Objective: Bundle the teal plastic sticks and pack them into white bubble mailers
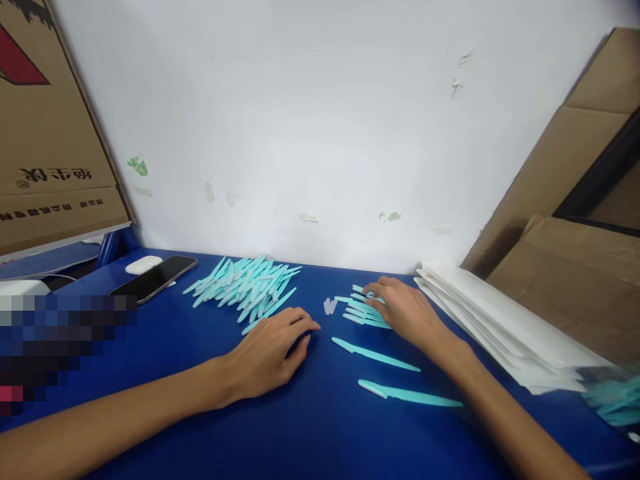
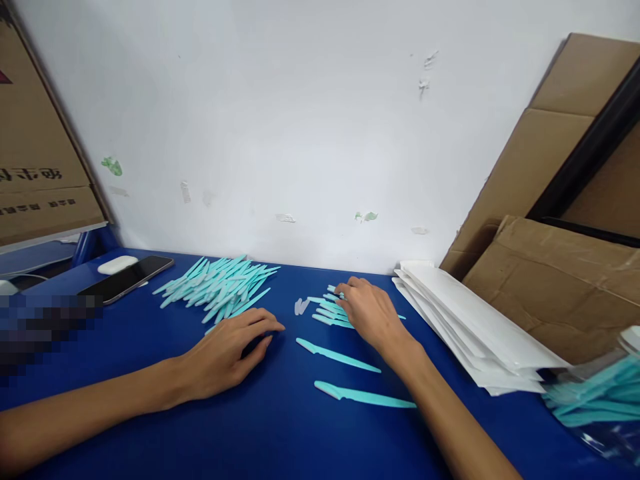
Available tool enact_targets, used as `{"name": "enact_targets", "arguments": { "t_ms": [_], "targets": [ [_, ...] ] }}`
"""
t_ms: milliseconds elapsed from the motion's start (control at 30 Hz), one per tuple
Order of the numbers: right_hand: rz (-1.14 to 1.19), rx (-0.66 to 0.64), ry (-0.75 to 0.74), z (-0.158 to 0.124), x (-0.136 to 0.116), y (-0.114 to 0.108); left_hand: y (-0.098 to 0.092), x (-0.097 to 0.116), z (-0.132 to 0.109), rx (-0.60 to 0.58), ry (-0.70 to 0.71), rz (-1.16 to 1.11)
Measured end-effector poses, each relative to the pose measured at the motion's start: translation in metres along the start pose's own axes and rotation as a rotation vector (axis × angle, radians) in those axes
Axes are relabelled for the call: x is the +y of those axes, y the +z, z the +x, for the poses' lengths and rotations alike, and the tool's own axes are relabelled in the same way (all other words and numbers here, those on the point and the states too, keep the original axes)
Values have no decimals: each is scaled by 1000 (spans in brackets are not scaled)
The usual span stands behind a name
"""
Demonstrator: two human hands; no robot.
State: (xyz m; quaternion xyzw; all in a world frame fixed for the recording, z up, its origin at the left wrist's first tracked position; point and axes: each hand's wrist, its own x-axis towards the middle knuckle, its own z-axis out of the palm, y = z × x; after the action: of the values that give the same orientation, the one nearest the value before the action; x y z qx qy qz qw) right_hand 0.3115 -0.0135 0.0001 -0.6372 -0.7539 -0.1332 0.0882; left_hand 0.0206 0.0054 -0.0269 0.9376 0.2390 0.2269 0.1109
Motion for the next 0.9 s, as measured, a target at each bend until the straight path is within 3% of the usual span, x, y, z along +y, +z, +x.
{"name": "enact_targets", "arguments": {
  "t_ms": [133,300,400,533,633,700,800,900],
  "targets": [
    [158,59,-82,-1,-15,-4,0,1,0,3,-2,9],
    [383,-30,-262,-6,-41,1,0,1,0,-2,-15,15],
    [445,-81,-287,-11,-54,0,0,1,-1,-5,-29,20],
    [555,-113,-273,-15,-63,-16,2,1,-2,9,-91,56],
    [526,-155,-228,-15,-54,-30,4,-2,-2,13,-125,106],
    [516,-279,-167,-14,-40,-35,5,-3,-2,5,-134,125],
    [537,-476,-81,-10,-20,-33,4,-2,-1,-15,-136,112],
    [594,-541,-68,-7,-15,-28,2,0,-1,-19,-123,81]
  ]
}}
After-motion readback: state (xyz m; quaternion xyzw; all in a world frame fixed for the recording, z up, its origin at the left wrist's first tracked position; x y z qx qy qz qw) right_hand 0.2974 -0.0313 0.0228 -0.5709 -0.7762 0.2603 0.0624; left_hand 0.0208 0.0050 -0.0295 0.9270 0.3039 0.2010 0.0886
